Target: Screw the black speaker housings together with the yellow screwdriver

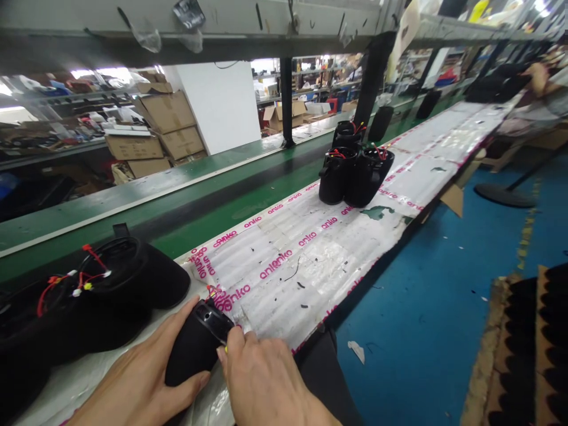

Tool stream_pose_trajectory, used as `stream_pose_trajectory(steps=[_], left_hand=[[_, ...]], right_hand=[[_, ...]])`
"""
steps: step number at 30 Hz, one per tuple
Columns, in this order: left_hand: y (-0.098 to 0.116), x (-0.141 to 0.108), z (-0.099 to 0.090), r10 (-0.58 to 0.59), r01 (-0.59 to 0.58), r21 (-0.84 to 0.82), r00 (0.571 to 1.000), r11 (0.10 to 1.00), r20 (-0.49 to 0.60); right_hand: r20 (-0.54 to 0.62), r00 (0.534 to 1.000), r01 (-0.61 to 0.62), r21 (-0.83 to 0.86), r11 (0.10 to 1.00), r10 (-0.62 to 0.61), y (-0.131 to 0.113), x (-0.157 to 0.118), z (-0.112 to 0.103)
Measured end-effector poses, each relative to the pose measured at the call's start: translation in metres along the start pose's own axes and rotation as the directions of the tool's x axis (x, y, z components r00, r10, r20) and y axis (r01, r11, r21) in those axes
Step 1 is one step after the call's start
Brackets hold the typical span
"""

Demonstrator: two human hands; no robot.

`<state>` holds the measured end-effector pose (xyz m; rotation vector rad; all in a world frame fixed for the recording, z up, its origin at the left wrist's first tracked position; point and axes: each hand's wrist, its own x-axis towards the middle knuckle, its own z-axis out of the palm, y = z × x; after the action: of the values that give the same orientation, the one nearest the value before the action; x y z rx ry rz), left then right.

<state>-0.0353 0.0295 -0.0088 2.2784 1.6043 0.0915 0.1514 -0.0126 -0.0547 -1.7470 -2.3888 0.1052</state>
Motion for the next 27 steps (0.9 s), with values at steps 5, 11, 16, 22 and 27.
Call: stream_pose_trajectory(steps=[5,11,16,22,27], left_hand=[[-0.002,0.004,0.001,0.015,-0.015,-0.006,1.000,1.000,0.007],[-0.004,0.008,0.005,0.015,-0.015,-0.015,1.000,1.000,-0.002],[-0.008,0.010,0.006,-0.002,0.002,-0.001,1.000,1.000,0.018],[-0.017,0.013,0.007,0.066,-0.066,0.008,0.998,0.998,0.013],[-0.022,0.014,0.010,0.079,-0.079,0.046,0.997,0.996,0.000]], right_hand=[[0.117,0.988,0.108,-0.057,0.993,-0.100,0.003,0.009,-0.025],[0.369,0.918,0.160,-0.019,0.987,-0.142,0.006,0.026,-0.049],[0.299,0.943,0.168,-0.052,0.984,-0.145,0.005,0.027,-0.040],[0.415,0.892,0.179,0.035,0.983,-0.177,0.007,0.035,-0.032],[0.298,0.946,0.124,0.042,0.991,-0.130,0.005,0.027,-0.012]])
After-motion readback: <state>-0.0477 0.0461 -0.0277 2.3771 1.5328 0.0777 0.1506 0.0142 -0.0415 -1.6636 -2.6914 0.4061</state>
